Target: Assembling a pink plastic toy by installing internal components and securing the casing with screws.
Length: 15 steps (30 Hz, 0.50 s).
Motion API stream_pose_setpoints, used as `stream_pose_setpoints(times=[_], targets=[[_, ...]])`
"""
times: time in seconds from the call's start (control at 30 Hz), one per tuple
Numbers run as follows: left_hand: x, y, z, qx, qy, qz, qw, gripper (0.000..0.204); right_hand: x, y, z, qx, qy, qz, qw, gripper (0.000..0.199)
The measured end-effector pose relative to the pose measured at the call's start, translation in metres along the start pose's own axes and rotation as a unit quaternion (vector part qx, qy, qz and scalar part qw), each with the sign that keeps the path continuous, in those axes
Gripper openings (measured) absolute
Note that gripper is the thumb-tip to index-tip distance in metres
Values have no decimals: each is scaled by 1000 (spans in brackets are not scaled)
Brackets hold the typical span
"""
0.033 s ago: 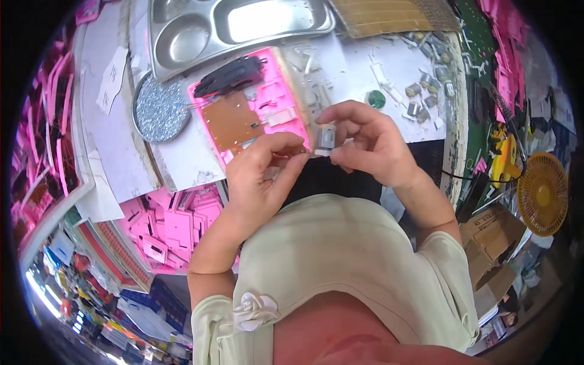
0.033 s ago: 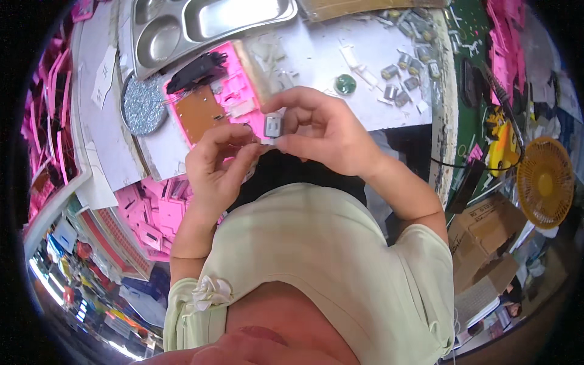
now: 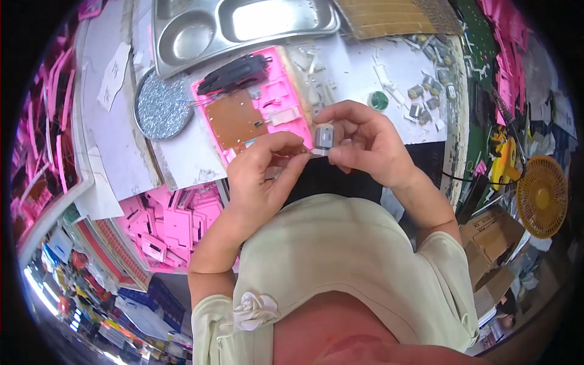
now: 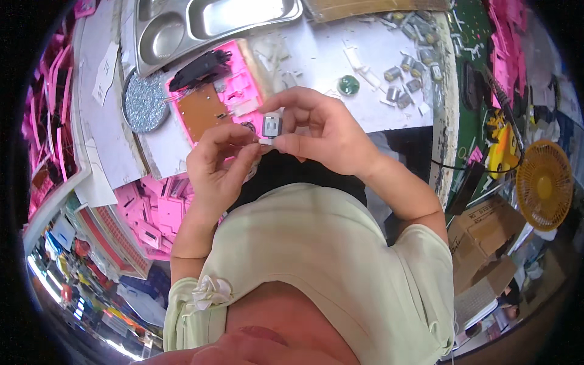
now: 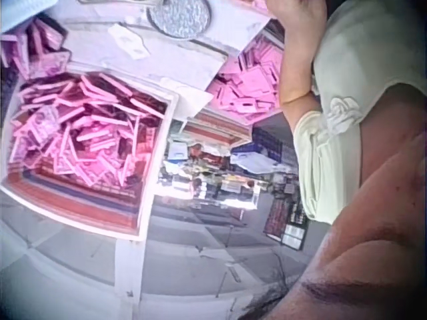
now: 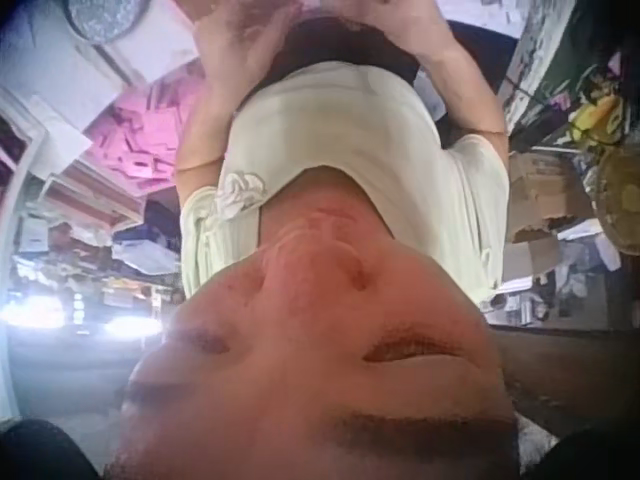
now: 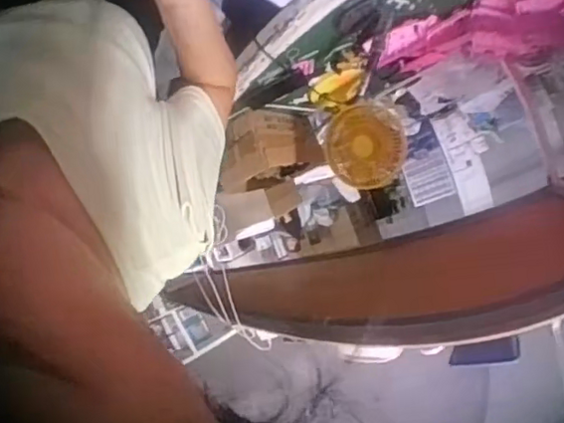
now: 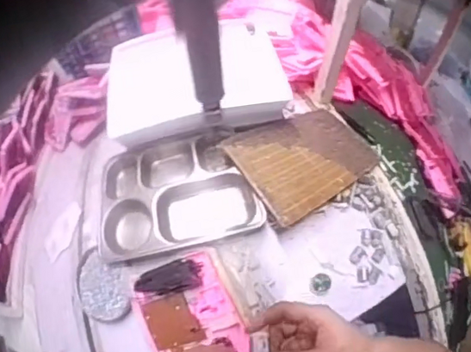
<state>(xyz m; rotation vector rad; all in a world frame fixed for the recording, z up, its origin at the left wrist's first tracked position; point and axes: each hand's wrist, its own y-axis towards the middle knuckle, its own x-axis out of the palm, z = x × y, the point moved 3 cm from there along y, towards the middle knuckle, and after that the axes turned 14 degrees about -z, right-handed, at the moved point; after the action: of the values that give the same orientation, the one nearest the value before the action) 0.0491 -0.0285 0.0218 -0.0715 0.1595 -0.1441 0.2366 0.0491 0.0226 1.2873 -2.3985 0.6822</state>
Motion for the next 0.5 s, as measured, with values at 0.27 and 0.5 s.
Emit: stream_pose_setpoints(times=[0.27, 0.5], targets=[[-9, -9, -11, 35, -26, 20, 999, 27, 10, 23, 1, 40, -13, -41, 998, 50], [-10, -11, -15, 61, -28, 24, 997, 28, 13, 19, -2, -67, -274, -7, 959, 55]])
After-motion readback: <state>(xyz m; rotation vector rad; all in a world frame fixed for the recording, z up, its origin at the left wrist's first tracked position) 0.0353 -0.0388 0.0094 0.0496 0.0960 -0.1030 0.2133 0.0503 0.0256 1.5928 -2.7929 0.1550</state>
